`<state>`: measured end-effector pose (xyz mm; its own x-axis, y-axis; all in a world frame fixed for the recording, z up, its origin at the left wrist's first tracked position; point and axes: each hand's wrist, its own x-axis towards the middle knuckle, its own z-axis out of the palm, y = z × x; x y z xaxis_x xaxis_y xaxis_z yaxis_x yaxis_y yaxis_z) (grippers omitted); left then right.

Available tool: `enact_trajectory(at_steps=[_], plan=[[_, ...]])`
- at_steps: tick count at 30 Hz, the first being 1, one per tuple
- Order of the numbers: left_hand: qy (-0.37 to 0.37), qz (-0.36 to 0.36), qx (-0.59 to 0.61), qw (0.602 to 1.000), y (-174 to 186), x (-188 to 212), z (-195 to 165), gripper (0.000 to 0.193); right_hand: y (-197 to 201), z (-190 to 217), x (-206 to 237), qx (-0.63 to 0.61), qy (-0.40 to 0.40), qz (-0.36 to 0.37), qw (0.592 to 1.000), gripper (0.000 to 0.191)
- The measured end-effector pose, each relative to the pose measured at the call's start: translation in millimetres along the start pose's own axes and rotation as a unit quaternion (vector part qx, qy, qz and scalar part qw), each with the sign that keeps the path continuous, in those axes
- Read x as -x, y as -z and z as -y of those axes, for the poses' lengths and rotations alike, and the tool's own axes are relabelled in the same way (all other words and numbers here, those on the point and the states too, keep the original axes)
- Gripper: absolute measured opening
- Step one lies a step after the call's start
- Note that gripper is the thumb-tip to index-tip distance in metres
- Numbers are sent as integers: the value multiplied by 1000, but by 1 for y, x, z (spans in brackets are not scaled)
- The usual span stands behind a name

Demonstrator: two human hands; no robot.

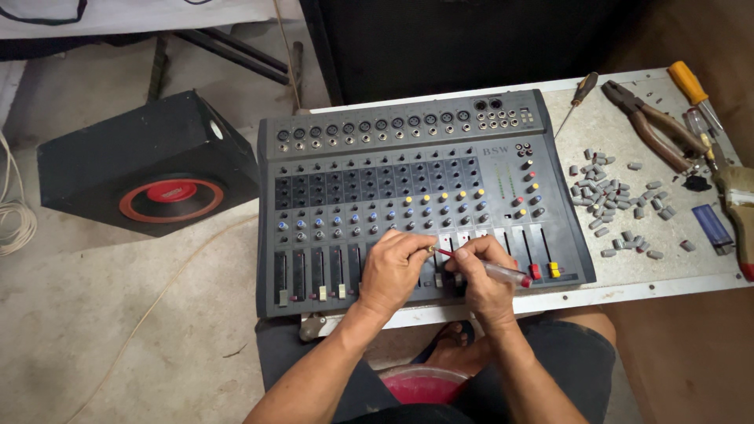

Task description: The person sits at a workbench with an audio mixer and uses a screwdriver to remove and reinstall the mixer's rotary knobs, working on one knob at a time and setting removed knobs on the table among a pile of loose knobs.

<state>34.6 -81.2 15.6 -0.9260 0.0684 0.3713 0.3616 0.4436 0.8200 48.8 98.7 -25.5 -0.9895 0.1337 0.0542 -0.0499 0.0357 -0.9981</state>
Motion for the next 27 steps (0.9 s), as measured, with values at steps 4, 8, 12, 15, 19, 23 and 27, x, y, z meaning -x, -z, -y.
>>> enact_trajectory(at_steps=[4, 8, 12, 15, 19, 23, 27], plan=[[9, 3, 0, 1000, 0, 1, 2, 16, 2, -3, -1, -4, 13, 10, 1000, 17], [13, -1, -1, 1000, -1, 1, 3, 16, 5, -6, -1, -45, 0, 0, 999, 17], [32, -12, 23, 999, -4, 1, 3, 14, 6, -10, 1, -135, 5, -13, 991, 15], [85, 11, 26, 996, -4, 0, 3, 16, 6, -12, -3, -213, 16, -21, 977, 12], [88, 10, 51, 995, -4, 1, 2, 17, 8, -13, -2, -194, 17, -10, 981, 13], [103, 12, 66, 992, -4, 1, 1, 17, 10, -12, -1, -164, 9, -1, 986, 14], [112, 16, 63, 992, -3, -1, -1, 17, 11, -12, -1, -166, 11, 3, 986, 15]])
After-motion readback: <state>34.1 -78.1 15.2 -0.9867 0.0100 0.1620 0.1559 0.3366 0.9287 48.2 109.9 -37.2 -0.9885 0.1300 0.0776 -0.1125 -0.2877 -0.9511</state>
